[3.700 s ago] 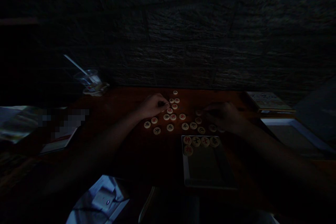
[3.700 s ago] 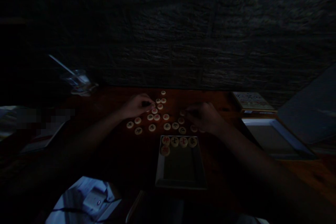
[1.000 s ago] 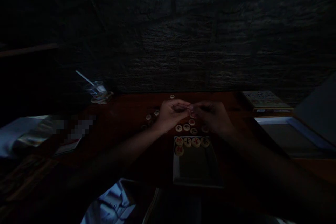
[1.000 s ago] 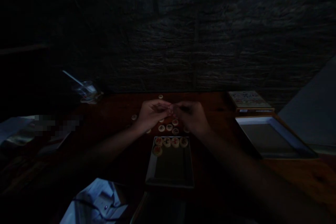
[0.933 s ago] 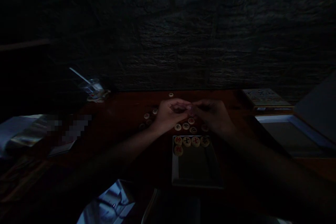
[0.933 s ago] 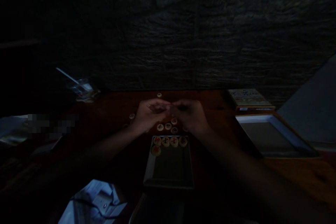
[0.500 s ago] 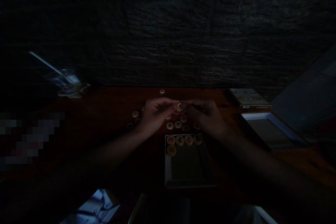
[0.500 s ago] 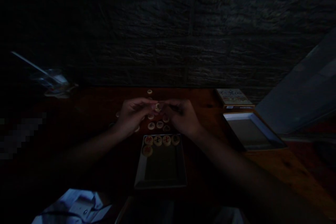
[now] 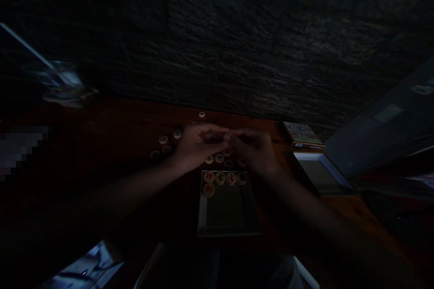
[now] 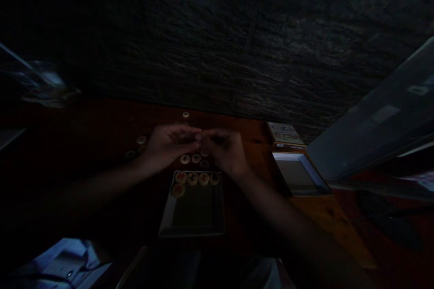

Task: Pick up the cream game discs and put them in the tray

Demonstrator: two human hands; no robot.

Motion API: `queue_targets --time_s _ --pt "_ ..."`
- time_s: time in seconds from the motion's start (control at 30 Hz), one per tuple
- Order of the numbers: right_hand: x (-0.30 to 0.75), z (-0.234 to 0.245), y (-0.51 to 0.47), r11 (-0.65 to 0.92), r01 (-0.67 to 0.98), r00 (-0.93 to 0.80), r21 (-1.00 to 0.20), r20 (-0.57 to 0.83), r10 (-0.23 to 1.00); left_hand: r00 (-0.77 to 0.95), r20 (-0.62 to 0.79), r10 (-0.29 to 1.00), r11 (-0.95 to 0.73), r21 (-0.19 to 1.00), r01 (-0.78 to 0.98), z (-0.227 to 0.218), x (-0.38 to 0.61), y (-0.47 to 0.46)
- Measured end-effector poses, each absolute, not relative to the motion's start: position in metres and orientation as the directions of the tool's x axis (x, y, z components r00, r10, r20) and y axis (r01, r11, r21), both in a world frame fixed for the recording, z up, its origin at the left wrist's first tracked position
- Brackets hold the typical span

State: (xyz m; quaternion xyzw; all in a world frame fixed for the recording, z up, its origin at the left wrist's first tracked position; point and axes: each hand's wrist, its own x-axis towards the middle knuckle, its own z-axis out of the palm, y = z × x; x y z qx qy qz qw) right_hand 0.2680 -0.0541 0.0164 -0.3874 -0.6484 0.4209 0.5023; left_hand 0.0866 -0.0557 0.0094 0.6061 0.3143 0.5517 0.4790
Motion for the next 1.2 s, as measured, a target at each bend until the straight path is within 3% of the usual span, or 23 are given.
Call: queue_targets --time_s 0.3,0.57,0.77,1.0,1.2 --pt "0.272 0.018 -0.056 0.384 0.135 -0.268 -0.914 0.339 0.902 0.14 0.269 0.953 -0.235 0.947 -0.219 0.011 0.084 -0.053" --pt "0.264 0.02 -0.06 0.349 0.116 -0.174 -0.93 0.326 0.929 0.162 0.411 0.897 -0.4 0.911 -0.097 0.011 0.085 -0.055" --pt "0.262 0.015 -0.061 0.291 0.098 -0.092 -0.952 0.283 0.955 0.197 0.398 0.896 -0.388 0.917 -0.091 0.008 0.088 -0.058" --pt "0.267 0.023 -0.058 0.297 0.073 -0.181 -0.952 0.28 0.943 0.178 0.298 0.938 -0.258 0.942 -0.216 0.008 0.086 -0.054" --pt "0.269 0.016 -0.057 0.439 0.145 -0.22 -0.887 0.403 0.888 0.168 0.198 0.966 -0.124 0.92 -0.372 0.007 0.087 -0.051"
